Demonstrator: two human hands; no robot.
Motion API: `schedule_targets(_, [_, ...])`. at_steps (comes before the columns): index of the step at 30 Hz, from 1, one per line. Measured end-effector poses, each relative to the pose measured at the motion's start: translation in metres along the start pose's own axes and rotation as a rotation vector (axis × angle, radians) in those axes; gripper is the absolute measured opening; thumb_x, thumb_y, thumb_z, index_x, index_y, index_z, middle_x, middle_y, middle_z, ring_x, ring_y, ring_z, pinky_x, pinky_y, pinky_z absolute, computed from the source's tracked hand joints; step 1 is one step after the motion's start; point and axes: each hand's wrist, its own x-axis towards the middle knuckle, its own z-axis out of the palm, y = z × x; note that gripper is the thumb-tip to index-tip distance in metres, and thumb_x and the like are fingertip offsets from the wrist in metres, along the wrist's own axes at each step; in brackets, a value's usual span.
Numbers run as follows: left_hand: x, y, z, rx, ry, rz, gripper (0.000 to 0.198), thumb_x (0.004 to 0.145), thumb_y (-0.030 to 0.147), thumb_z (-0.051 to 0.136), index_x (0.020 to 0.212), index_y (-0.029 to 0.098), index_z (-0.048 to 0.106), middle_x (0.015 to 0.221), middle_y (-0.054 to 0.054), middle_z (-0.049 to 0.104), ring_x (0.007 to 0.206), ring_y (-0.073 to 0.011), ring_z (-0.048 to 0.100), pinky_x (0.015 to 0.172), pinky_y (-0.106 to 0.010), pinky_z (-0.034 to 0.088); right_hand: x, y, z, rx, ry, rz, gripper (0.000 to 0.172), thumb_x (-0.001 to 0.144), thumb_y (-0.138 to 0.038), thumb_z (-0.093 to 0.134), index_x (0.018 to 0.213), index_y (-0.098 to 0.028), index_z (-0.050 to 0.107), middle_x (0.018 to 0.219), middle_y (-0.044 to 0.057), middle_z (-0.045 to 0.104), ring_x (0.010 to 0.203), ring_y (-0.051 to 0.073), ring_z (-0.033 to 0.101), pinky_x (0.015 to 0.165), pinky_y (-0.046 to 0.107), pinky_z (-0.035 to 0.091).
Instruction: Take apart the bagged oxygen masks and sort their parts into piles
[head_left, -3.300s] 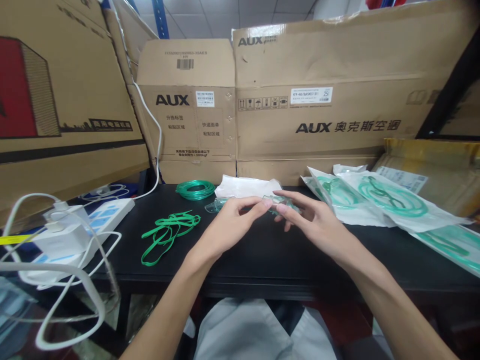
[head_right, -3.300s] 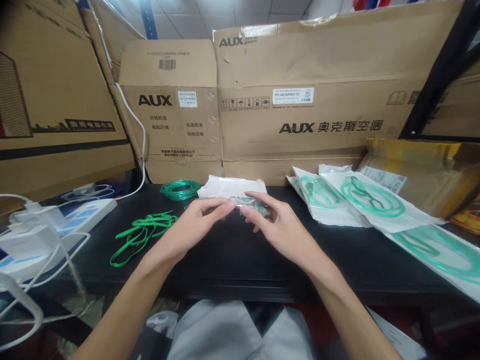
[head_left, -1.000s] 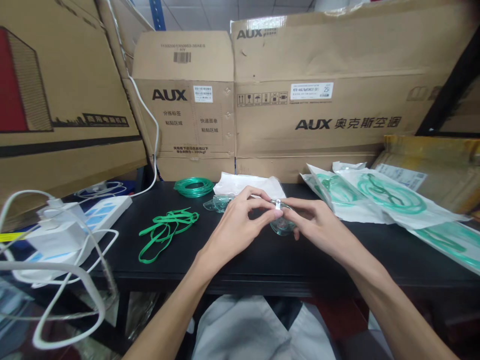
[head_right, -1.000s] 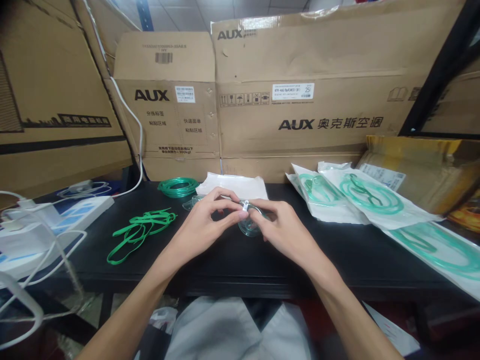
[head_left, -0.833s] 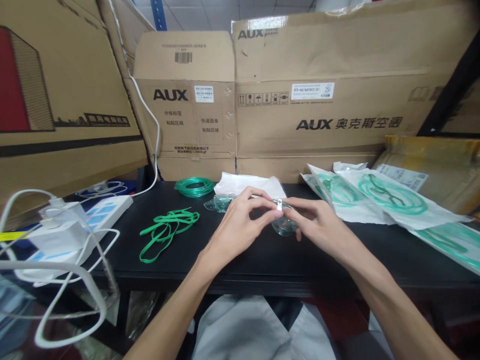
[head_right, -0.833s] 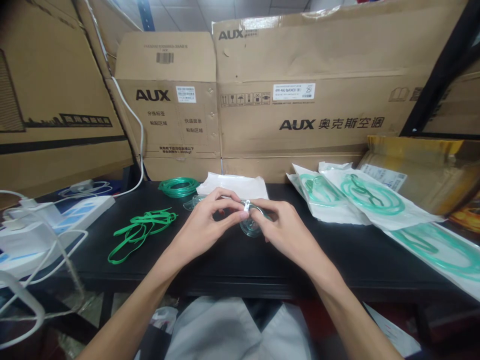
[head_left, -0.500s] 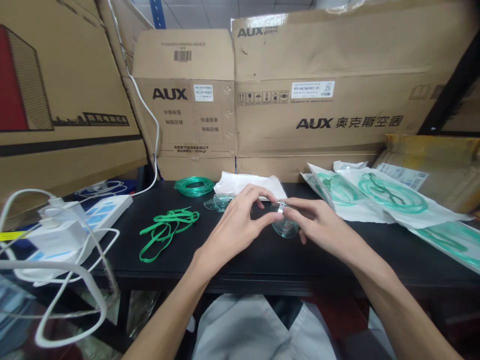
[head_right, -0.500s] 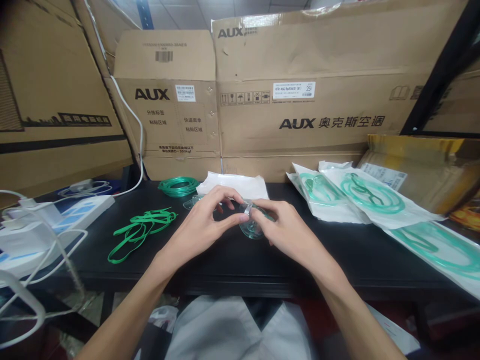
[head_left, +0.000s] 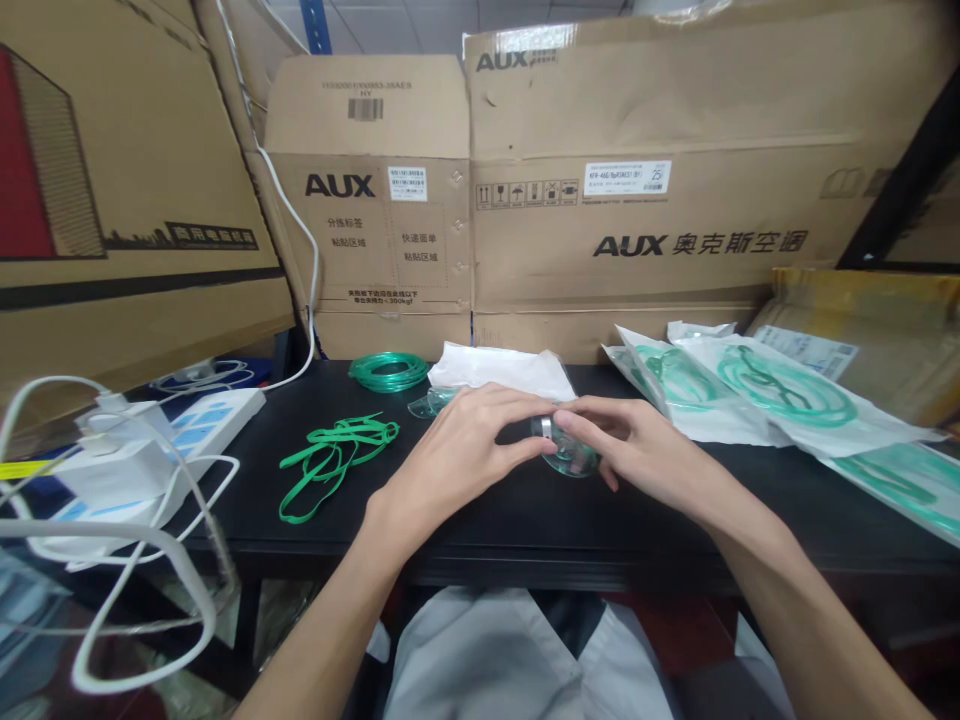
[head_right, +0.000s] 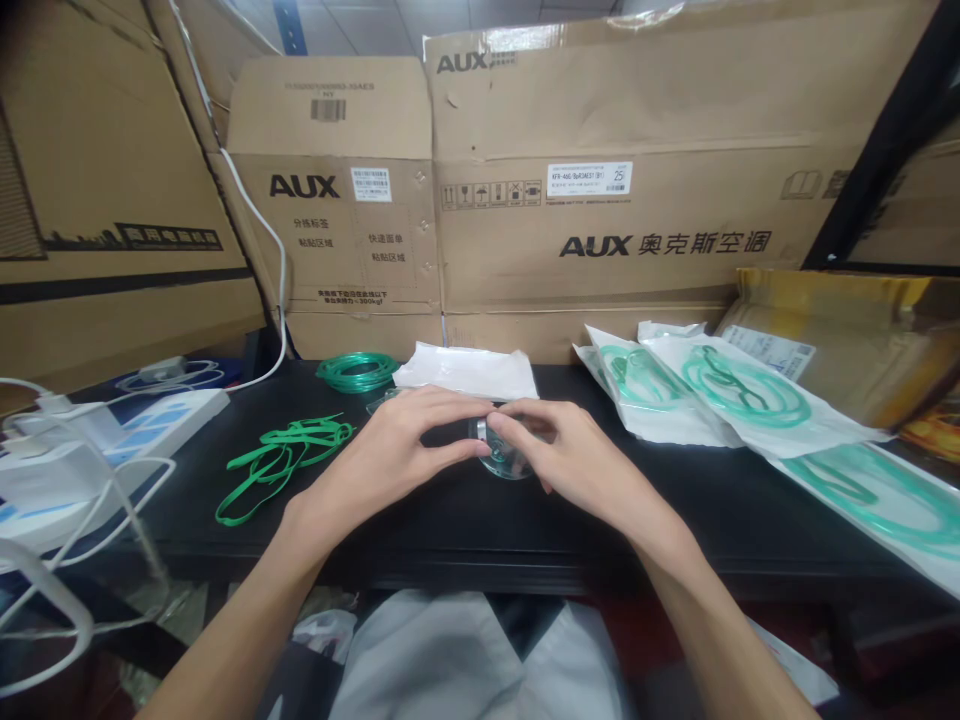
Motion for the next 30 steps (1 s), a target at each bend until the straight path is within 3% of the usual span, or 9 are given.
schedule_targets(6, [-0.002, -0.009, 0.001, 0.049, 0.035, 0.030, 0.035, 0.097, 0.032, 0.070, 0.130, 0.025, 0.070, 0.129, 0.001, 0.074, 0.122, -0.0186, 0.065, 0.108, -0.032, 0.047, 0.000, 0.003, -0.003, 0.096, -0.038, -0.087, 0.045, 0.087, -0.043, 0.078, 0.128, -0.028, 0.067, 0.119, 0.003, 0.072, 0.088, 0.017, 0.068, 0.064, 0.024, 0.055])
schedule_targets(10, [-0.003, -0.009, 0.002, 0.035, 0.028, 0.015, 0.035, 0.097, 0.034, 0.069, 0.131, 0.026, 0.069, 0.128, 0.001, 0.073, 0.121, -0.0182, 0.065, 0.107, -0.031, 0.046, 0.000, 0.005, -0.003, 0.057, -0.023, -0.053, 0.043, 0.095, -0.046, 0.068, 0.131, -0.025, 0.066, 0.099, 0.003, 0.076, 0.066, 0.014, 0.065, 0.058, 0.026, 0.056])
schedule_targets(14, [-0.005, -0.012, 0.004, 0.034, -0.012, -0.027, 0.034, 0.096, 0.034, 0.071, 0.128, 0.026, 0.069, 0.129, 0.001, 0.072, 0.122, -0.0194, 0.064, 0.108, -0.032, 0.046, 0.000, 0.004, -0.001, 0.045, -0.005, 0.000, 0.043, 0.097, -0.050, 0.064, 0.128, -0.021, 0.068, 0.086, 0.004, 0.076, 0.069, 0.018, 0.069, 0.055, 0.026, 0.054])
schedule_targets(18, [-0.005, -0.014, 0.006, 0.032, -0.045, -0.058, 0.035, 0.096, 0.034, 0.071, 0.130, 0.027, 0.067, 0.130, 0.001, 0.071, 0.122, -0.0193, 0.064, 0.107, -0.032, 0.045, 0.002, 0.004, 0.002, -0.055, 0.095, 0.016, 0.040, 0.096, -0.052, 0.064, 0.123, -0.024, 0.070, 0.076, 0.002, 0.075, 0.063, 0.017, 0.068, 0.058, 0.027, 0.052])
schedule_targets(24, [-0.004, -0.008, -0.003, -0.026, -0.059, -0.063, 0.024, 0.099, 0.035, 0.066, 0.122, 0.028, 0.069, 0.126, 0.004, 0.072, 0.118, -0.0159, 0.064, 0.105, -0.027, 0.044, 0.006, 0.015, 0.002, -0.247, 0.157, -0.033, 0.032, 0.093, -0.051, 0.065, 0.113, -0.029, 0.075, 0.097, 0.003, 0.078, 0.085, 0.023, 0.072, 0.075, 0.031, 0.051])
schedule_targets(30, [-0.028, -0.016, -0.020, 0.078, -0.245, -0.156, 0.015, 0.099, 0.041, 0.064, 0.100, 0.027, 0.071, 0.120, 0.003, 0.073, 0.114, -0.0200, 0.065, 0.102, -0.034, 0.044, 0.014, 0.034, 0.004, -0.360, 0.055, 0.009, 0.036, 0.090, -0.055, 0.065, 0.111, -0.028, 0.075, 0.091, 0.004, 0.075, 0.080, 0.025, 0.068, 0.073, 0.033, 0.048])
